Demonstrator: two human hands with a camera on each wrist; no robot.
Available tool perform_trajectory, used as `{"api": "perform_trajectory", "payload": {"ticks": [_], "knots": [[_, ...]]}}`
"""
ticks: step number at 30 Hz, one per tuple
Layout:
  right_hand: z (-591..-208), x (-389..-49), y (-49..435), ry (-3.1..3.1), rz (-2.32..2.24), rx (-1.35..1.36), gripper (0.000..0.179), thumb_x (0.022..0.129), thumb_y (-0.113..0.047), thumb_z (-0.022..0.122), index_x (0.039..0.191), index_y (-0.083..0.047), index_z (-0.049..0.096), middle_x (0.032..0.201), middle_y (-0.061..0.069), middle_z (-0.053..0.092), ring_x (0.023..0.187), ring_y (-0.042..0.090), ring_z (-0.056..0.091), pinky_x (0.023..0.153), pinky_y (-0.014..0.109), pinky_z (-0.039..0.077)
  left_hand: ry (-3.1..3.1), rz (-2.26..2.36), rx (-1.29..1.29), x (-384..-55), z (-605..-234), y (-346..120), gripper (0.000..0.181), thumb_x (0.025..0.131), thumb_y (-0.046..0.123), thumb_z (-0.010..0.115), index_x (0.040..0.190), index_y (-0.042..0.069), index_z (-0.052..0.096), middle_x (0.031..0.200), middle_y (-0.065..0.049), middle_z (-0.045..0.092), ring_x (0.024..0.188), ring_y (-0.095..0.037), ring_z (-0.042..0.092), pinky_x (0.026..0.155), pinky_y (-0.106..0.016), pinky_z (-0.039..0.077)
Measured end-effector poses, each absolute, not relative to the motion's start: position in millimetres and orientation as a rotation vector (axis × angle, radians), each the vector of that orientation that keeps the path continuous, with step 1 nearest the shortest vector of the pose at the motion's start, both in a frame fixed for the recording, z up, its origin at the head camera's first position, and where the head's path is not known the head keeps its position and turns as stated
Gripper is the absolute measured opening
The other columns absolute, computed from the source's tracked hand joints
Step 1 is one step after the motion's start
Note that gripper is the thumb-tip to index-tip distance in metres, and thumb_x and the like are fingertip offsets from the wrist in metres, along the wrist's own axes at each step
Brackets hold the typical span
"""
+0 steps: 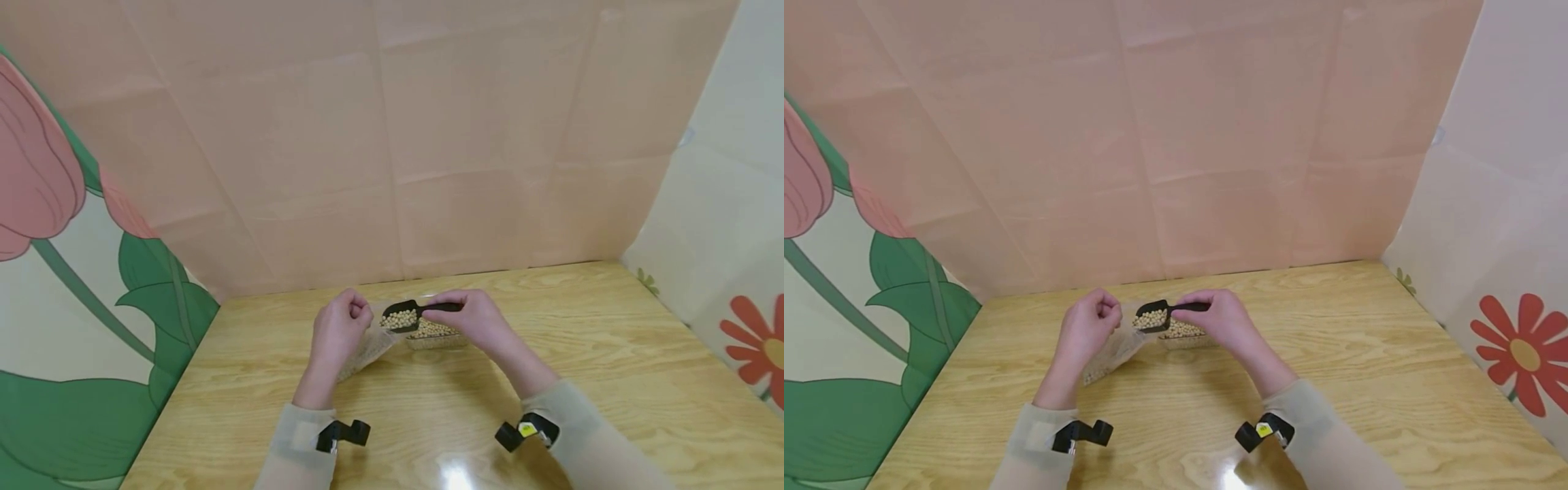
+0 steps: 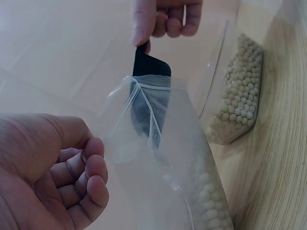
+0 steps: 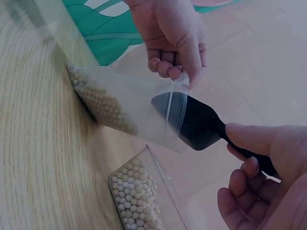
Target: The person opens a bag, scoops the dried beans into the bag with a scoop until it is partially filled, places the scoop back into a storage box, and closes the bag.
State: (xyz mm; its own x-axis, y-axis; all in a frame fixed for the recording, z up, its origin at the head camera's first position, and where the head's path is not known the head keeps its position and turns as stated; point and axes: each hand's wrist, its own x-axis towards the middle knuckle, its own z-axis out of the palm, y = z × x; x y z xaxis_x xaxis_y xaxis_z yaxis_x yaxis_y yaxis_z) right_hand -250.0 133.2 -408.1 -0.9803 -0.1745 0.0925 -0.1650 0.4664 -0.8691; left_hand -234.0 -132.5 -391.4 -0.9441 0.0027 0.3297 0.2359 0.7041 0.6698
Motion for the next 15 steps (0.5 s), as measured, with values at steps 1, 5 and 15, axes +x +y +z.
{"api": "perform_trajectory", "payload": {"ticks": [1,5,15], "knots": [[-407,-250,133,2.685,-1.583,-0.316,0.032,0.093,-0.040,0.090,0.118,-0.020,0.087,0.130,0.006,0.078,0.114,0.026,0.072,0.097,0.047,0.057,-2.607,-1.089,-0.190,-234,-391,-133,0.005,0.097,0.007,0.070,0.097,0.005,0.074,0.075,0.005,0.072,0.063,-0.011,0.062,0.069,-0.037,0.055],[-404,-250,131,2.722,-1.546,-0.355,0.034,0.094,-0.040,0.090,0.120,-0.018,0.086,0.128,0.008,0.078,0.104,0.022,0.073,0.087,0.042,0.059,-2.595,-1.094,-0.196,-234,-391,-133,0.004,0.097,0.007,0.071,0.097,0.005,0.074,0.075,0.006,0.072,0.063,-0.011,0.062,0.070,-0.038,0.055],[-387,-246,127,2.852,-1.411,-0.467,0.029,0.094,-0.034,0.090,0.119,-0.018,0.086,0.124,0.008,0.078,0.090,0.019,0.071,0.076,0.038,0.058,-2.600,-1.102,-0.201,-233,-391,-135,0.005,0.100,0.008,0.070,0.097,0.006,0.073,0.077,0.004,0.073,0.065,-0.012,0.063,0.069,-0.038,0.055]]}}
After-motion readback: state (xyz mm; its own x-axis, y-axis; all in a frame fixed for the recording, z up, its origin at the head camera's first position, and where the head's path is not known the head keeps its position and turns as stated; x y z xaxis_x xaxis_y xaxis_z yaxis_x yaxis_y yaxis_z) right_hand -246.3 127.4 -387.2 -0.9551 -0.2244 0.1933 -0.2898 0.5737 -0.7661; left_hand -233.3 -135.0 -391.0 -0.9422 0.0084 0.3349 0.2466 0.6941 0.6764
